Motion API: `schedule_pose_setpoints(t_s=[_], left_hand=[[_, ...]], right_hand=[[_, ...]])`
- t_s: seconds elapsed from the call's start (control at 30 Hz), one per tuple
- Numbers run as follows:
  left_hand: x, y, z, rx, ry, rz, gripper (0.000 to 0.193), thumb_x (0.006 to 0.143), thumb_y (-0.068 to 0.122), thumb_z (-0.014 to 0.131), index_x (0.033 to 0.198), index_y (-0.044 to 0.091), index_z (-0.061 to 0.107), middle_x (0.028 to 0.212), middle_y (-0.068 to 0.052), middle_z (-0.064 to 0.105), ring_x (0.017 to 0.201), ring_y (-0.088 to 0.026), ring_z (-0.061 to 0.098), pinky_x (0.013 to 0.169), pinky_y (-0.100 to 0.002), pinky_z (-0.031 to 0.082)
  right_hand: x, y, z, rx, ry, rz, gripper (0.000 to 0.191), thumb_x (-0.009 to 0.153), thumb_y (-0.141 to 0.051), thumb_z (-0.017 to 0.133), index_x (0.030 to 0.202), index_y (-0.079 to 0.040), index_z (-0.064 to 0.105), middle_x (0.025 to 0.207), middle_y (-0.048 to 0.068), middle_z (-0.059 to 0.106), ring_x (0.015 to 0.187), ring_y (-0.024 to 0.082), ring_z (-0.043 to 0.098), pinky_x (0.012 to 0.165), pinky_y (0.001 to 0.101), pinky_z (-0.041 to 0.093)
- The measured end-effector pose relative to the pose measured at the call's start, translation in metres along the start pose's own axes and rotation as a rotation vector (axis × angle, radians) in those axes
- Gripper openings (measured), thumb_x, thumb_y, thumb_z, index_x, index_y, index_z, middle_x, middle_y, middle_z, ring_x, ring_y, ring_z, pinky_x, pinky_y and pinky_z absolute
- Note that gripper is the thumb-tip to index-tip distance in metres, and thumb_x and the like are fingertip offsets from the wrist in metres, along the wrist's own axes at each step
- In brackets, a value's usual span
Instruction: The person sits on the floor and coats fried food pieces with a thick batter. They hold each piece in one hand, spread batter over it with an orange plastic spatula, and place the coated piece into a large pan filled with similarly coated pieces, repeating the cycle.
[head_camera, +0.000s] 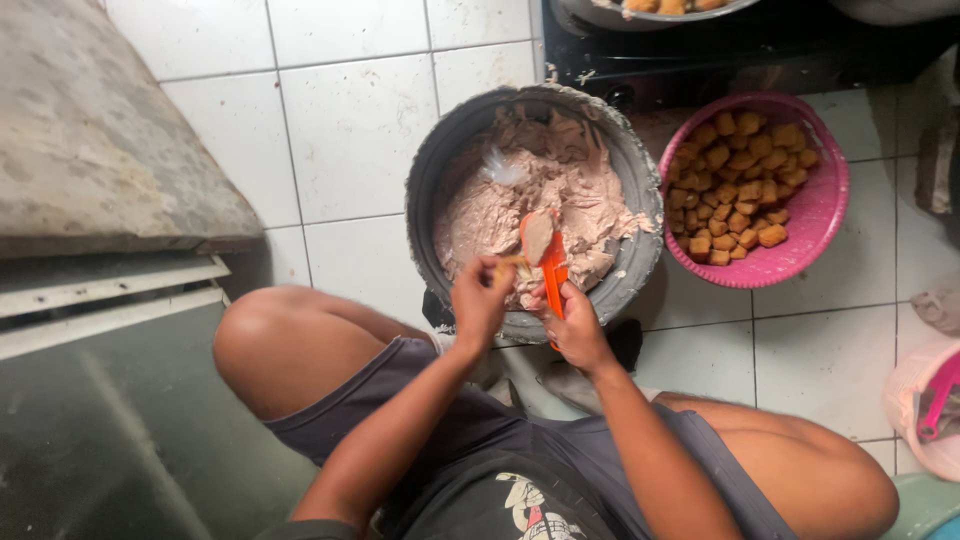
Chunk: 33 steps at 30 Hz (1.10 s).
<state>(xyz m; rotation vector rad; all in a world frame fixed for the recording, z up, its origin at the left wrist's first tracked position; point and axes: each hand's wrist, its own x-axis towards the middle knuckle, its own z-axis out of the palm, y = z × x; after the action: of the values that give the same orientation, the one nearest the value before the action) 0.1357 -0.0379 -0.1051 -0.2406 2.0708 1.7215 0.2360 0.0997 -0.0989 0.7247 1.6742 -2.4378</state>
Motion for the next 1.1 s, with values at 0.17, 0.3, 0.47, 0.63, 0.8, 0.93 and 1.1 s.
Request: schedule_pose_setpoints(t_s=[0.17, 0.3, 0.47, 0.63, 0.8, 0.93, 1.1], left_hand=[[-0.037, 0.006, 0.019, -0.207, -0.224, -0.027, 0.018, 0.097, 0.018, 0.07, 0.105, 0.001, 0.07, 0.085, -0.002, 0.071, 0.072, -0.007, 0.065, 0.066, -0.024, 0.056], [-0.039, 0.023, 0.017, -0.541, -0.342, -0.187, 0.02, 0.102, 0.025, 0.065, 0.105, 0.005, 0.068, 0.092, 0.002, 0.062, 0.081, -0.005, 0.06, 0.074, -0.027, 0.061], [-0.019, 0.051, 0.016, -0.548, -0.252, -0.122, 0.018, 0.099, 0.023, 0.065, 0.094, 0.007, 0.061, 0.1, 0.002, 0.065, 0.084, -0.006, 0.062, 0.073, -0.028, 0.061], [-0.015, 0.066, 0.018, -0.465, -0.208, 0.065, 0.019, 0.104, 0.018, 0.071, 0.098, 0.002, 0.062, 0.091, -0.005, 0.066, 0.08, -0.008, 0.059, 0.069, -0.023, 0.05], [-0.039, 0.074, 0.019, -0.35, -0.386, 0.072, 0.049, 0.102, 0.016, 0.055, 0.148, 0.01, 0.041, 0.108, -0.011, 0.074, 0.09, -0.01, 0.067, 0.075, -0.022, 0.051], [-0.043, 0.076, 0.018, -0.382, -0.474, 0.187, 0.053, 0.109, 0.016, 0.047, 0.158, -0.002, 0.036, 0.15, -0.012, 0.055, 0.131, -0.014, 0.055, 0.112, -0.028, 0.04], [-0.026, 0.075, 0.009, -0.777, -0.602, -0.131, 0.054, 0.11, 0.022, 0.043, 0.158, -0.002, 0.037, 0.148, -0.013, 0.054, 0.131, -0.018, 0.055, 0.114, -0.033, 0.04]], right_hand=[[-0.001, -0.022, 0.02, -0.007, 0.323, -0.059, 0.018, 0.097, -0.02, 0.069, 0.101, -0.005, 0.059, 0.072, -0.003, 0.056, 0.053, 0.002, 0.044, 0.044, 0.0224, 0.033], [-0.003, -0.032, 0.013, 0.081, 0.272, -0.099, 0.018, 0.102, -0.019, 0.065, 0.098, -0.004, 0.057, 0.072, -0.003, 0.053, 0.054, 0.002, 0.043, 0.045, 0.0219, 0.032], [-0.026, -0.047, 0.012, 0.301, 0.101, -0.059, 0.028, 0.108, -0.027, 0.047, 0.097, -0.003, 0.057, 0.07, -0.001, 0.05, 0.053, 0.005, 0.038, 0.047, 0.0221, 0.031], [-0.045, -0.054, 0.021, 0.223, 0.072, -0.063, 0.041, 0.108, -0.032, 0.035, 0.117, -0.001, 0.061, 0.078, 0.0, 0.048, 0.061, 0.006, 0.039, 0.055, 0.0221, 0.034], [-0.042, -0.049, 0.027, -0.065, 0.162, -0.166, 0.037, 0.112, -0.027, 0.042, 0.131, 0.001, 0.056, 0.088, 0.0, 0.048, 0.075, 0.008, 0.041, 0.064, 0.0221, 0.038], [-0.044, -0.054, 0.019, -0.552, 0.185, -0.545, 0.032, 0.113, -0.021, 0.041, 0.132, 0.001, 0.054, 0.116, 0.008, 0.06, 0.105, 0.016, 0.058, 0.09, 0.0304, 0.045], [-0.056, -0.079, -0.007, -0.837, 0.326, -0.402, 0.028, 0.103, -0.013, 0.055, 0.127, -0.002, 0.063, 0.096, 0.012, 0.058, 0.08, 0.022, 0.058, 0.073, 0.0342, 0.049]])
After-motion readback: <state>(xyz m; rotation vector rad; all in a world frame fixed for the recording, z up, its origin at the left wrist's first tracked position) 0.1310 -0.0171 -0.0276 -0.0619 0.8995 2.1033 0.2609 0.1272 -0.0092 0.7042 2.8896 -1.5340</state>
